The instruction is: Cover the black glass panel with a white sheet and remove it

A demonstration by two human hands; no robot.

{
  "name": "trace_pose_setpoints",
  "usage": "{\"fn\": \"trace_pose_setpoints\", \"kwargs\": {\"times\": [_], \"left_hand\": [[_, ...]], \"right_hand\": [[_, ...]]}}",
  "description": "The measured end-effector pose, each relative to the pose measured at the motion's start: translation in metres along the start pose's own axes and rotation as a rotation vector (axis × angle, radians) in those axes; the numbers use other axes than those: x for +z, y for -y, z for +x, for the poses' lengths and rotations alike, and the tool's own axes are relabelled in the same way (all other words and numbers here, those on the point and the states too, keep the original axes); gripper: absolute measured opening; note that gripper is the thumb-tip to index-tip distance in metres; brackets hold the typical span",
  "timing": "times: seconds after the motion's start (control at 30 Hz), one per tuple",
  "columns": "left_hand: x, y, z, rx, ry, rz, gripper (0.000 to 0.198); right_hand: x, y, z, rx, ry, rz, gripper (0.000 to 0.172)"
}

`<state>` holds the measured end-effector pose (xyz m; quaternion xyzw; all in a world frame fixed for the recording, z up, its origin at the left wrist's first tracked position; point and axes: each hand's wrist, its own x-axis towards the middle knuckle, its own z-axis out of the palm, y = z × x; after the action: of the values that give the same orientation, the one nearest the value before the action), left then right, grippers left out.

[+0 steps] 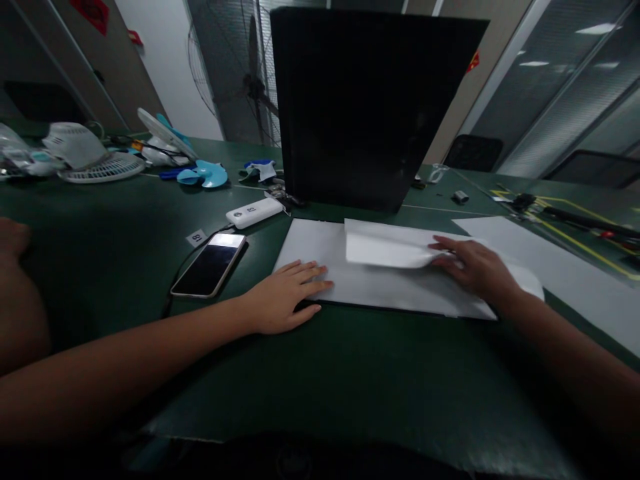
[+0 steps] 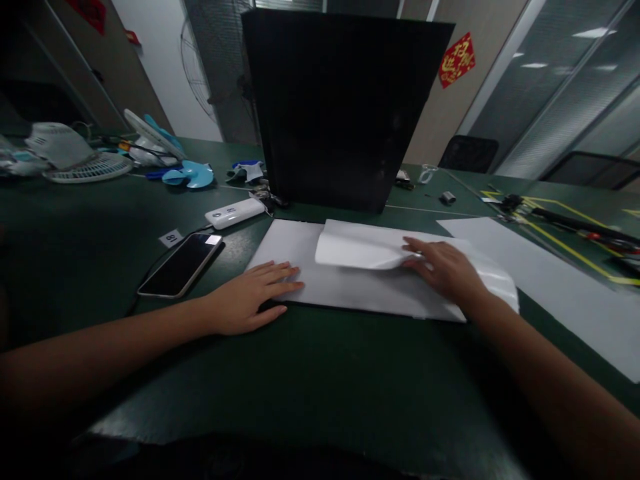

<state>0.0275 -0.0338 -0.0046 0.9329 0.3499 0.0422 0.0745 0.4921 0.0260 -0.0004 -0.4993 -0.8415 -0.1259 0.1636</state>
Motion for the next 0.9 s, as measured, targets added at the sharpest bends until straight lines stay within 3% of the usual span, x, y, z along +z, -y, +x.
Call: {"fn": "trace_pose_setpoints", "kwargs": {"times": [0.07, 0.17, 0.4, 0.5, 0.6, 0.7, 0.83, 0.9], "left_hand": [[0.000, 0.000, 0.000, 0.002, -0.008, 0.010, 0.056], [-0.002, -0.001, -0.001, 0.001, -0.028, 0.035, 0.054], [-0.003, -0.009, -0.001, 0.029, -0.066, 0.122, 0.047], [-0.003, -0.010, -0.001, 0.051, -0.065, 0.129, 0.045], [-0.004, -0.008, -0.001, 0.066, -0.054, 0.083, 0.048], [-0.004, -0.006, -0.001, 0.053, -0.027, 0.030, 0.054], [-0.004, -0.005, -0.002, 0.036, -0.001, 0.006, 0.058], [-0.003, -0.004, -0.002, 0.041, 0.001, 0.003, 0.058]], "right_hand": [[0.009, 0.018, 0.004, -0.116, 0.143, 0.075, 0.054], [0.015, 0.036, 0.008, -0.217, 0.246, 0.147, 0.051], [0.009, 0.046, 0.006, -0.303, 0.256, 0.205, 0.054], [0.009, 0.044, 0.007, -0.265, 0.258, 0.180, 0.055], [0.007, 0.031, 0.010, -0.125, 0.153, 0.074, 0.055], [0.003, 0.002, 0.009, 0.154, 0.072, -0.147, 0.064], [0.003, -0.050, -0.008, 0.644, 0.221, -0.285, 0.077], [0.007, -0.071, -0.017, 0.774, 0.328, -0.269, 0.081]]}}
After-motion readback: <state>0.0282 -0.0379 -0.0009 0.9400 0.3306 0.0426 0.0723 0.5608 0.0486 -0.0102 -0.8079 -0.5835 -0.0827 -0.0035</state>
